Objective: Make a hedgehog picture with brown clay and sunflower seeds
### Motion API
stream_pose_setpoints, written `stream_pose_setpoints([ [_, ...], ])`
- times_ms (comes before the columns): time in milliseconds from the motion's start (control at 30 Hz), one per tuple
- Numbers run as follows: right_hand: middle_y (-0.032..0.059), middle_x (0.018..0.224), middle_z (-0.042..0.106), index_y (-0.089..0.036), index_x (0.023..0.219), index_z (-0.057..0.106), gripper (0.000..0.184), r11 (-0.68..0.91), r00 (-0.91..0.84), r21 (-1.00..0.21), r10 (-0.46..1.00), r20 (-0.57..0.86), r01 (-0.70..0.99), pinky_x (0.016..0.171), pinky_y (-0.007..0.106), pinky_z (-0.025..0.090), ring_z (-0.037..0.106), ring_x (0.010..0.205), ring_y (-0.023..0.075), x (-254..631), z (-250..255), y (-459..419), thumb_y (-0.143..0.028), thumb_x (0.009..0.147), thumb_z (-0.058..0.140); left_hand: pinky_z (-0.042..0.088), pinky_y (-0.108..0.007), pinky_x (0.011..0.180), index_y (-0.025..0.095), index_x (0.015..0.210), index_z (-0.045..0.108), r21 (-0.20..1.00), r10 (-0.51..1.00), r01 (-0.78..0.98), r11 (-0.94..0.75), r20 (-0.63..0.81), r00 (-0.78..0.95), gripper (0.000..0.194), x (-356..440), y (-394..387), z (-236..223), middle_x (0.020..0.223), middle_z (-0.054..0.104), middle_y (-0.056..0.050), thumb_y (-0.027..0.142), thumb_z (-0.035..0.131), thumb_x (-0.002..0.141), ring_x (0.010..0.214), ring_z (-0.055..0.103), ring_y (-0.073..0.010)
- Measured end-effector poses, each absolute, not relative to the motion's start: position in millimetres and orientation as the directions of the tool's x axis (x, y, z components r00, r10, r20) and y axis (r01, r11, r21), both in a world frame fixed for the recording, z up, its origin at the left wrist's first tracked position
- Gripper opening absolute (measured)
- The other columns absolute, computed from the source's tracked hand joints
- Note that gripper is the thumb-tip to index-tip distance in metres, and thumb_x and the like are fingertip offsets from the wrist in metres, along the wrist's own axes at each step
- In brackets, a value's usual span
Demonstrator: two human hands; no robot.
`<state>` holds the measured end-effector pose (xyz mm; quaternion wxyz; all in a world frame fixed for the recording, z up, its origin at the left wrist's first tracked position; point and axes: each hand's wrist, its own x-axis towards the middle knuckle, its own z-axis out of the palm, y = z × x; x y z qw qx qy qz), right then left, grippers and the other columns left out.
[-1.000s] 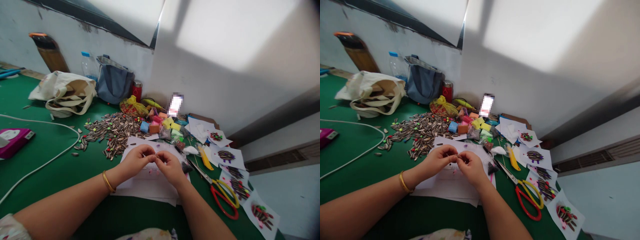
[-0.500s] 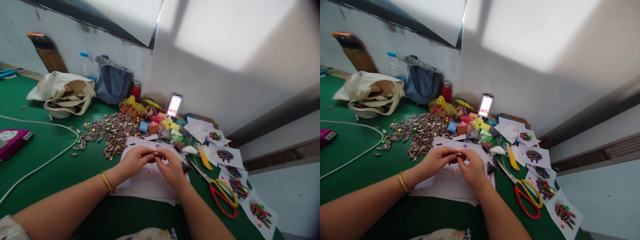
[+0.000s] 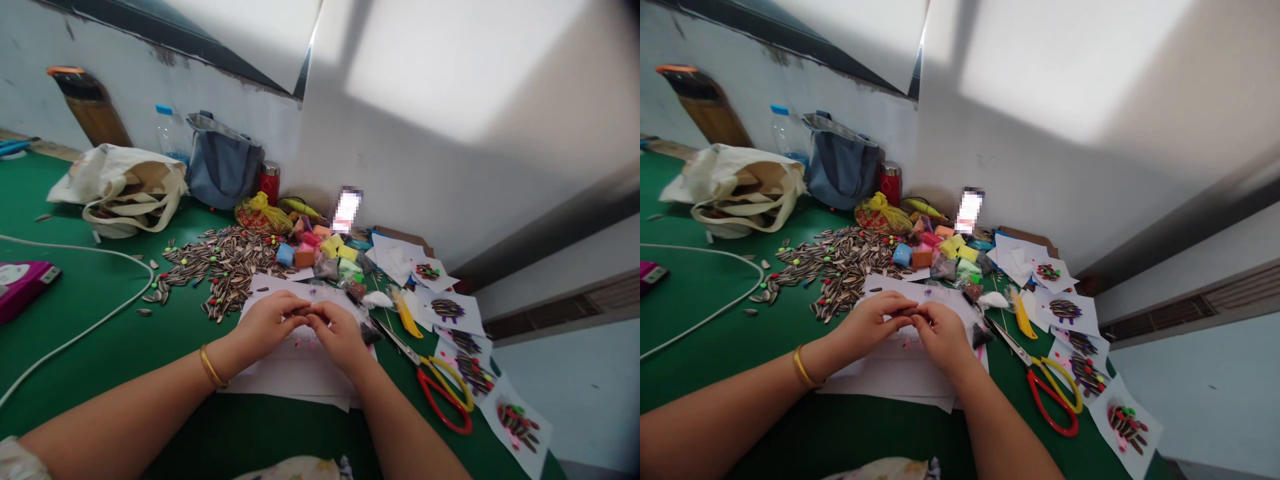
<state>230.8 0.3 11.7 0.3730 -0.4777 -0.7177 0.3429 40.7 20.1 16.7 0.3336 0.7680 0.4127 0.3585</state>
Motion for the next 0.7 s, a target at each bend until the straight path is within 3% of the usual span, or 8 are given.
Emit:
stream_pose_setpoints([
  [200,0.0035,0.085,0.068,-0.022,0.107,0.065,0.03,0.233,-0.274,-0.936,0.949,0.158,0.265,0.071,0.029,0.049,0.064,0.077,0.0178,231.7,9.2,1.2,-0.043,0.099,0.046,0.05,-0.029,0.076,0.023,0.098,0.073,0.802,0.876,0.401,-0.443,0.292,0.383,0.016,41.0,16.0,24.6,0.088,0.071,-0.002,0.027,0.06,0.089,0.082,0.065,-0.0171],
  [300,0.003,0.084,0.069,-0.021,0.101,0.068,0.028,0.255,-0.359,-0.904,0.925,0.125,0.344,0.07,0.028,0.048,0.063,0.076,0.0169,231.2,10.6,2.3,-0.037,0.099,0.046,0.051,-0.029,0.078,0.022,0.107,0.07,0.789,0.878,0.423,-0.445,0.292,0.379,0.023,44.0,12.2,19.9,0.096,0.071,-0.003,0.018,0.058,0.087,0.086,0.065,-0.0168],
  [433,0.0033,0.096,0.073,-0.023,0.103,0.071,0.021,0.316,-0.313,-0.815,0.934,0.175,0.486,0.077,0.029,0.046,0.064,0.087,0.0184,231.3,14.8,2.4,-0.024,0.094,0.052,0.051,-0.034,0.087,0.022,0.128,0.06,0.721,0.853,0.476,-0.504,0.33,0.404,0.046,43.1,11.8,14.8,0.109,0.069,-0.006,0.018,0.065,0.083,0.095,0.064,-0.0192],
  [533,0.0038,0.092,0.073,-0.022,0.098,0.071,0.02,0.342,-0.326,-0.79,0.926,0.19,0.51,0.077,0.029,0.046,0.064,0.086,0.0188,231.8,17.5,1.3,-0.024,0.094,0.052,0.05,-0.038,0.09,0.025,0.115,0.069,0.635,0.808,0.504,-0.586,0.413,0.419,0.03,39.1,15.3,15.2,0.109,0.068,-0.006,0.028,0.068,0.085,0.099,0.063,-0.0218],
  [700,0.0042,0.084,0.07,-0.019,0.104,0.069,0.034,0.29,-0.355,-0.92,0.916,0.187,0.262,0.071,0.027,0.05,0.065,0.078,0.0167,232.3,16.0,1.6,-0.039,0.1,0.041,0.05,-0.032,0.078,0.025,0.098,0.073,0.659,0.804,0.46,-0.594,0.474,0.359,0.014,37.4,17.6,19.6,0.088,0.067,-0.003,0.027,0.066,0.087,0.084,0.062,-0.0175],
])
